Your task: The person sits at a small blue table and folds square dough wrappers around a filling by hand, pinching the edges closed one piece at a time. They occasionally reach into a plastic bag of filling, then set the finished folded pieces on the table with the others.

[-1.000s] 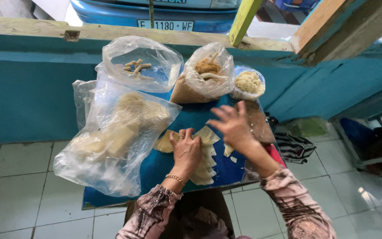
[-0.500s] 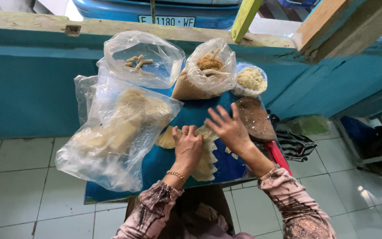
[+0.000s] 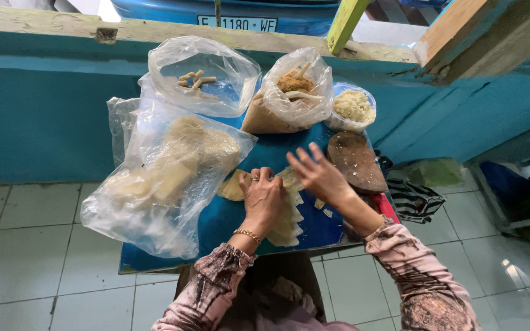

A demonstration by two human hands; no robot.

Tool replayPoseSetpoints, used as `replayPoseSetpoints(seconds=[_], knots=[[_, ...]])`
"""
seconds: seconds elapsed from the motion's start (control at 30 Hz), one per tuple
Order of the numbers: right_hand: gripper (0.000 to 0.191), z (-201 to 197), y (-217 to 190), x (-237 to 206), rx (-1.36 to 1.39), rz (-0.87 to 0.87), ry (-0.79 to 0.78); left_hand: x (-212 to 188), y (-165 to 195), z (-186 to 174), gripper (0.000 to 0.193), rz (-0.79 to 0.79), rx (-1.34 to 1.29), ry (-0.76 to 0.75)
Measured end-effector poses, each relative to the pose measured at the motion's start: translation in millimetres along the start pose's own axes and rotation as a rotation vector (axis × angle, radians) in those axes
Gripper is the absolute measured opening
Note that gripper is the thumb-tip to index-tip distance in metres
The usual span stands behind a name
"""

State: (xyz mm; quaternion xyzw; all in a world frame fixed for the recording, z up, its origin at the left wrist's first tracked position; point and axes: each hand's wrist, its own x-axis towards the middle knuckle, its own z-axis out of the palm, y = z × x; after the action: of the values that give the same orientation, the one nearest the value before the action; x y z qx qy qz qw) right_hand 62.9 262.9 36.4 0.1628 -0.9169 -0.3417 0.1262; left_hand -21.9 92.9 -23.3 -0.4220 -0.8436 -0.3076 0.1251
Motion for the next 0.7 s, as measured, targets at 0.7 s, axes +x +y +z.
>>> replayPoseSetpoints(seconds=[0.7], knots=[[0.038, -7.4, 13.2, -25.8, 0.684, 0.614, 0.210, 5.8, 3.6, -21.9, 0.021, -0.060, -0.205, -0.051]])
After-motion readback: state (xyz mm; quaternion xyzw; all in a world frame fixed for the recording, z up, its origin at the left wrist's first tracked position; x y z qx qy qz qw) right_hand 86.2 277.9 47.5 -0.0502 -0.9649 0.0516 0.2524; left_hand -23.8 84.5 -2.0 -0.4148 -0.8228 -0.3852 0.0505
